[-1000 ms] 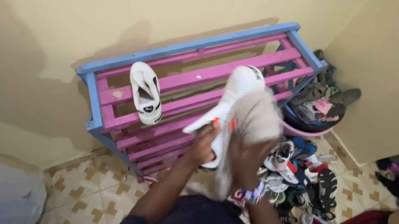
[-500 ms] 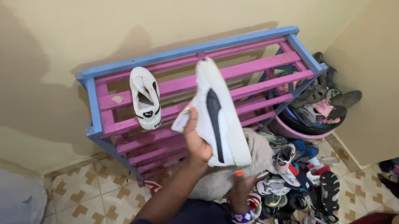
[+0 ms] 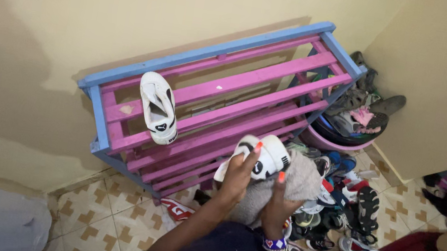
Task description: The person places socks inside a pair of white sneakers and then positions them onto a colorful wooden shoe rack.
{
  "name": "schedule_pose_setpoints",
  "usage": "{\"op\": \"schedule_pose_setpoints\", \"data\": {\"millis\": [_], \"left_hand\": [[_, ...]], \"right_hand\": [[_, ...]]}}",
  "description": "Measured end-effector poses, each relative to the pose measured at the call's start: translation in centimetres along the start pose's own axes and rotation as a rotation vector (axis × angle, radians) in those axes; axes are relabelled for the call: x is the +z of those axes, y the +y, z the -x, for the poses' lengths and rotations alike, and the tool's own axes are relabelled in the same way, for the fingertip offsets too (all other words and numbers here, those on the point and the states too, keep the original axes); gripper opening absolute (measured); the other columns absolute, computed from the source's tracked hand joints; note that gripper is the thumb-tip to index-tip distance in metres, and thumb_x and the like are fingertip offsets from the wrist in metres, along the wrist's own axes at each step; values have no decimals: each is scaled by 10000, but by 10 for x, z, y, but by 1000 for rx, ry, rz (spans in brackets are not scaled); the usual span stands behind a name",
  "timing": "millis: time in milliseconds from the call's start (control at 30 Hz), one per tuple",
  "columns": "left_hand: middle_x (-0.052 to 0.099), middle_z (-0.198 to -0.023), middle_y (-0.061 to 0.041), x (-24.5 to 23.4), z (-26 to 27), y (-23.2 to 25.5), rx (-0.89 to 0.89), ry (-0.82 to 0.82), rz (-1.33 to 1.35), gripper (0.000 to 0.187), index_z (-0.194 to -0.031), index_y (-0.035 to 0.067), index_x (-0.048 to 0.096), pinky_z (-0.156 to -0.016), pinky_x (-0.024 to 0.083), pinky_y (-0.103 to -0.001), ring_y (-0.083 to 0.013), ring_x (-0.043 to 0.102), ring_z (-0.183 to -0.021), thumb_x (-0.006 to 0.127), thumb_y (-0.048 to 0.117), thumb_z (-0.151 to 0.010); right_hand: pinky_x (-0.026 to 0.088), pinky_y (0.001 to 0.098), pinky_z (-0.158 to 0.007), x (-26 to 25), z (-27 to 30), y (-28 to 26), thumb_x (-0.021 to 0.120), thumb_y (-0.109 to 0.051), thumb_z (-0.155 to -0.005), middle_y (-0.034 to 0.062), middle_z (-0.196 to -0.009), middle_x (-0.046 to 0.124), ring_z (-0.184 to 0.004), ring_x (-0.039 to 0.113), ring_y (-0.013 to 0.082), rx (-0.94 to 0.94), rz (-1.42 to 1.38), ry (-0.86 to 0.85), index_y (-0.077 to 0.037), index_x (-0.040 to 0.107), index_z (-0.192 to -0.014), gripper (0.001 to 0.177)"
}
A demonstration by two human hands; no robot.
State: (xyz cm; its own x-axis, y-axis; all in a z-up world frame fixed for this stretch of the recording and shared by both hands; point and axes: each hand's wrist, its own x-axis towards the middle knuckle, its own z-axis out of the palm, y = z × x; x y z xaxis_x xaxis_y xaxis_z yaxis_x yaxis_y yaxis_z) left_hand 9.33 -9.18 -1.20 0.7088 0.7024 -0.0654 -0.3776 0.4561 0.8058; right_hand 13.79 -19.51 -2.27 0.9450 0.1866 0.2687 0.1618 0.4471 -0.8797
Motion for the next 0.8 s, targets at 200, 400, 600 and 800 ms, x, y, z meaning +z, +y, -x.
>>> {"op": "schedule_pose_setpoints", "data": {"millis": [200, 400, 600, 800], "left_hand": [[735, -859, -26, 4, 3, 7, -166, 200, 99, 432, -1072, 36, 719, -611, 524, -256, -96, 667, -704, 614, 438, -953], [497, -724, 46, 21, 12, -17, 6, 230, -136, 400, -894, 43, 623, -523, 336, -252, -63, 403, -619, 671, 408, -1050], [534, -858, -6, 10, 2, -17, 85, 171, 41, 431, -900, 22, 553, -598, 382, -270, -100, 459, -727, 685, 359, -1135], [740, -1124, -72, -22, -15, 32, -176, 200, 606, 472, -1254, 77, 630, -874, 607, -394, -211, 725, -1018, 618, 432, -942]], "right_hand": [[393, 454, -1187, -9, 11, -5, 705, -148, -979, 196, -1548, 471, -1408, 494, 303, -64, 155, -1, 33, 301, -1561, 731], [337, 556, -1174, 8, -48, -20, 870, -336, -855, 355, -1485, 372, -1393, 395, 486, -459, 1168, -110, 129, 317, -1475, 952], [354, 521, -1225, 15, -50, -10, 777, -233, -939, 259, -1486, 497, -1410, 490, 418, -382, 896, -212, 61, 493, -1462, 664], [375, 509, -1206, -17, 2, 43, 741, -224, -961, 216, -1442, 575, -1361, 549, 403, -356, 754, -336, 3, 558, -1420, 543]]}}
